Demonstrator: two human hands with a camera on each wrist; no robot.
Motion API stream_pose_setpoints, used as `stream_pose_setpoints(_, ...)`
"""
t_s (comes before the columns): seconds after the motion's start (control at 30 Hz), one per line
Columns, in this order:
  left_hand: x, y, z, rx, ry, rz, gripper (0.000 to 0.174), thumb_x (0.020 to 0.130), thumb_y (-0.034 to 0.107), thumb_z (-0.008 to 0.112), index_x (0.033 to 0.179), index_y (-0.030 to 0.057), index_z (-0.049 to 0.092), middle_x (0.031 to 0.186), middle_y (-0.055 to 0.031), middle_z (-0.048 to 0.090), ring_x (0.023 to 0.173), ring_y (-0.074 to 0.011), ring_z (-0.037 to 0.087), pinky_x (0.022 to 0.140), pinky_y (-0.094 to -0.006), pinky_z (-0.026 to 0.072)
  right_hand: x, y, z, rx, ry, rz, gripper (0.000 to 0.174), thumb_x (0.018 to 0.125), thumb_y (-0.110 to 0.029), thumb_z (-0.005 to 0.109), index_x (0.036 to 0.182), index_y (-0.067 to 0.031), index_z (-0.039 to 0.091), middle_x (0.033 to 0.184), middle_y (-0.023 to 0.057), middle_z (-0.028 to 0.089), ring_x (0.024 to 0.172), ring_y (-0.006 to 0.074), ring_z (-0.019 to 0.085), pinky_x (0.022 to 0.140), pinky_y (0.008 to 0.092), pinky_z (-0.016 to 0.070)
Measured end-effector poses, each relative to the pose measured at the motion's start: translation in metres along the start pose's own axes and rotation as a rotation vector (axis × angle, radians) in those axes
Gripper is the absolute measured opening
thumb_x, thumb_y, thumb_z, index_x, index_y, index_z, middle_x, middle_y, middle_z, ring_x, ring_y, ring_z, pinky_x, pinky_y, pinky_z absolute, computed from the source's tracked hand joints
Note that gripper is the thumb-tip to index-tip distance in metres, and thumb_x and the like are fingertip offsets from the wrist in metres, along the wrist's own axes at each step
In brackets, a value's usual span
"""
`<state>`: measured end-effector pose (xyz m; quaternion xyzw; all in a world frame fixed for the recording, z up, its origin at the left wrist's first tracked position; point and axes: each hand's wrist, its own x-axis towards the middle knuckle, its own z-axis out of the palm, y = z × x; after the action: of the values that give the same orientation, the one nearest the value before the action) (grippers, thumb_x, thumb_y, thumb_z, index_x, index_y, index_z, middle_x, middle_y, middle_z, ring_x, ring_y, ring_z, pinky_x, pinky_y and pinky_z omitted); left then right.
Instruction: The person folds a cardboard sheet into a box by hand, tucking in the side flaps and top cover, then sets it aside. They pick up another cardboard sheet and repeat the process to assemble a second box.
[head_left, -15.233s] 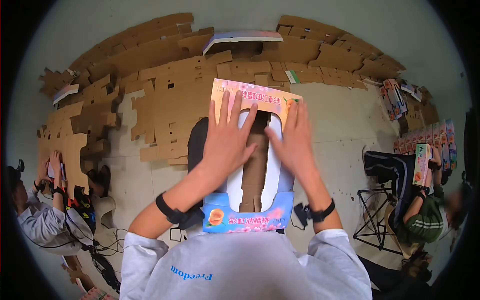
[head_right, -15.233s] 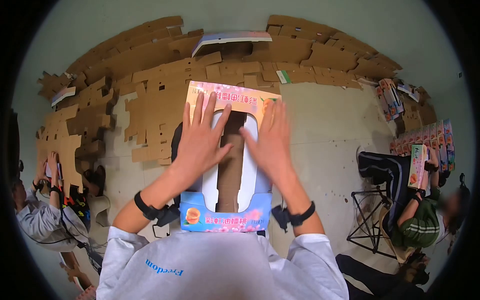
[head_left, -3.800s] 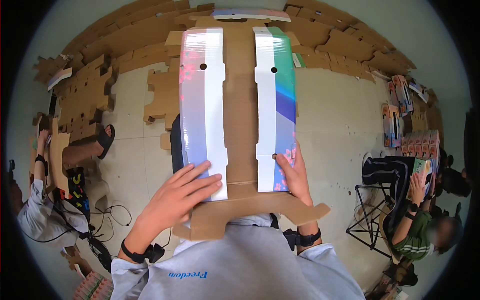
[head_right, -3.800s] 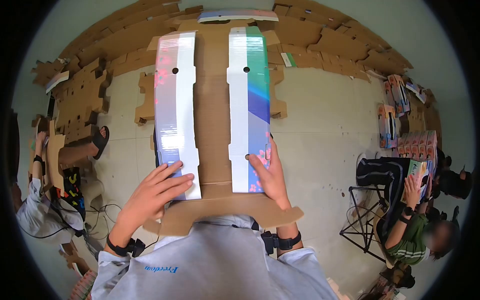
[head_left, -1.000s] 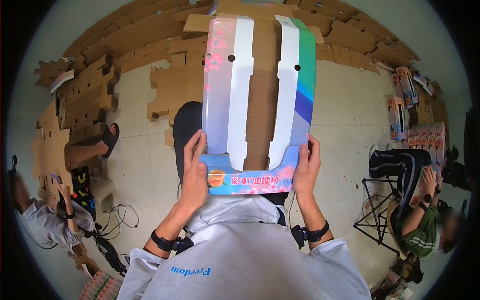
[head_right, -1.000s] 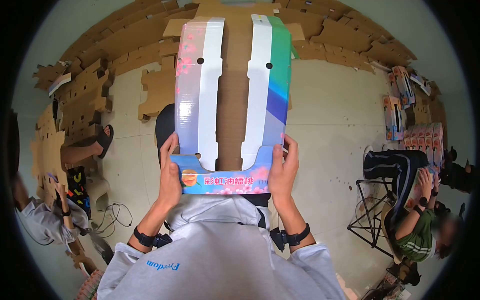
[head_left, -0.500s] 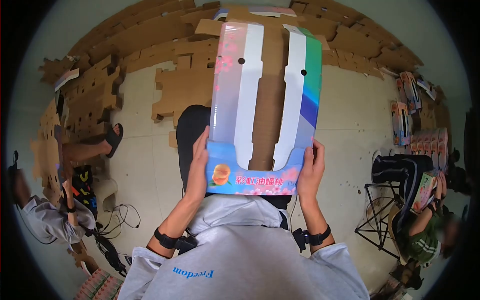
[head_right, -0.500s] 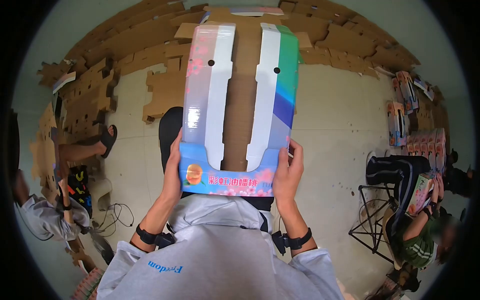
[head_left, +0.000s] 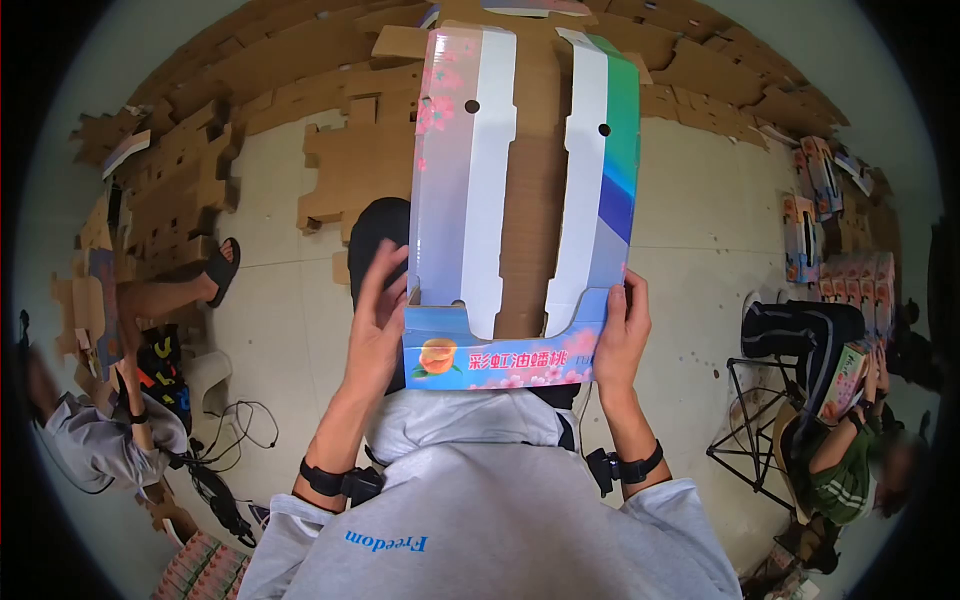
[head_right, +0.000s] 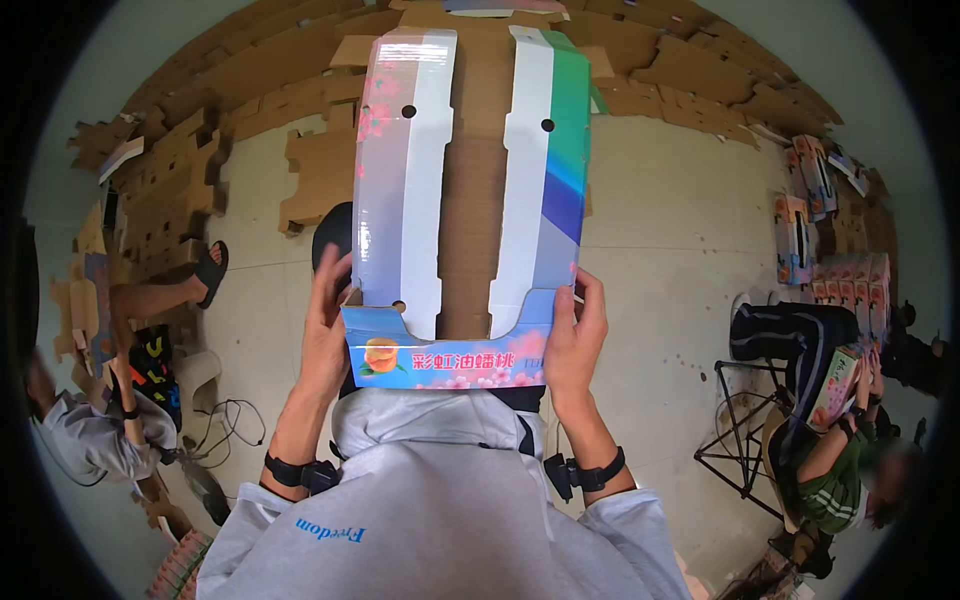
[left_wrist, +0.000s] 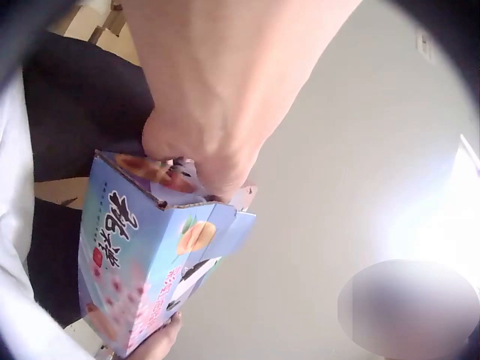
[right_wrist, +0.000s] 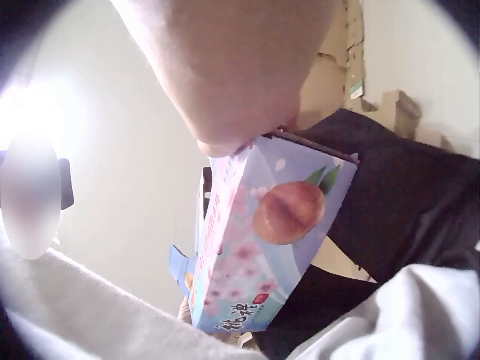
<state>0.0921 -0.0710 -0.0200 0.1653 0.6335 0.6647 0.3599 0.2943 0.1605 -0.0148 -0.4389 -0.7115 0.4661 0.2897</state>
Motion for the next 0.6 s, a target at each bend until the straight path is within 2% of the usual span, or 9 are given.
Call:
stream_pose_setpoints(0.07, 0.005, 0.026, 0.009, -0.053, 0.047, -0.099, 0.060, 0.108, 0.010, 0.055, 0.167, 0.0146, 0.042, 0.168, -0.0083, 0.034, 0.147, -0.0213, 0.045, 0.120, -0.0364, 0.0410, -0.002, -0.002, 0.000, -0.029, 0.001, 0.006, 0.034, 0.110, -0.019, 0.054, 0.134, 0.0035, 0.062, 0.120, 0.0161, 0.071, 0.099, 0.0226, 0.070, 0.088, 0.0375, 0.0555)
stream_pose_setpoints(0.17, 0.011, 0.028, 0.010, 0.168, 0.033, -0.170, 0.071, 0.106, 0.007, 0.059, 0.171, 0.0221, 0.035, 0.163, -0.0074, 0.038, 0.135, -0.0181, 0.051, 0.117, -0.0339, 0.0434, 0.000, -0.002, 0.001, -0.035, 0.009, -0.014, 0.033, 0.110, -0.019, 0.054, 0.132, 0.0036, 0.062, 0.119, 0.0161, 0.071, 0.098, 0.0226, 0.070, 0.088, 0.0374, 0.0555)
stream_pose_setpoints(0.27, 0.013, 0.031, 0.013, -0.054, 0.053, -0.246, 0.071, 0.104, 0.005, 0.060, 0.170, 0.0208, 0.037, 0.154, -0.0068, 0.044, 0.128, -0.0164, 0.052, 0.116, -0.0326, 0.0443, 0.000, -0.001, 0.002, -0.015, 0.017, -0.007, 0.032, 0.110, -0.018, 0.055, 0.131, 0.0038, 0.063, 0.118, 0.0160, 0.071, 0.098, 0.0228, 0.070, 0.088, 0.0374, 0.0554)
stream_pose_setpoints(0.37, 0.010, 0.031, 0.022, -0.099, 0.095, -0.177, 0.067, 0.105, 0.006, 0.057, 0.169, 0.0187, 0.040, 0.145, -0.0069, 0.047, 0.126, -0.0166, 0.052, 0.115, -0.0325, 0.0429, -0.001, -0.002, 0.000, -0.018, 0.019, 0.004, 0.032, 0.109, -0.018, 0.055, 0.131, 0.0039, 0.063, 0.117, 0.0156, 0.071, 0.098, 0.0224, 0.070, 0.088, 0.0373, 0.0554)
stream_pose_setpoints(0.47, 0.008, 0.019, 0.024, 0.098, 0.171, -0.070, 0.060, 0.108, 0.009, 0.051, 0.167, 0.0149, 0.042, 0.141, -0.0080, 0.048, 0.127, -0.0179, 0.052, 0.115, -0.0326, 0.0403, -0.002, -0.001, -0.001, -0.008, 0.017, 0.018, 0.032, 0.109, -0.018, 0.055, 0.131, 0.0038, 0.063, 0.117, 0.0152, 0.071, 0.098, 0.0221, 0.070, 0.088, 0.0371, 0.0553)
stream_pose_setpoints(0.6, -0.008, 0.041, 0.030, 0.339, 0.197, -0.009, 0.056, 0.110, 0.011, 0.046, 0.166, 0.0107, 0.043, 0.146, -0.0097, 0.047, 0.134, -0.0205, 0.049, 0.117, -0.0324, 0.0369, -0.003, 0.000, -0.003, 0.003, -0.001, 0.006, 0.034, 0.109, -0.020, 0.055, 0.133, 0.0035, 0.063, 0.115, 0.0150, 0.072, 0.097, 0.0214, 0.069, 0.087, 0.0367, 0.0552)
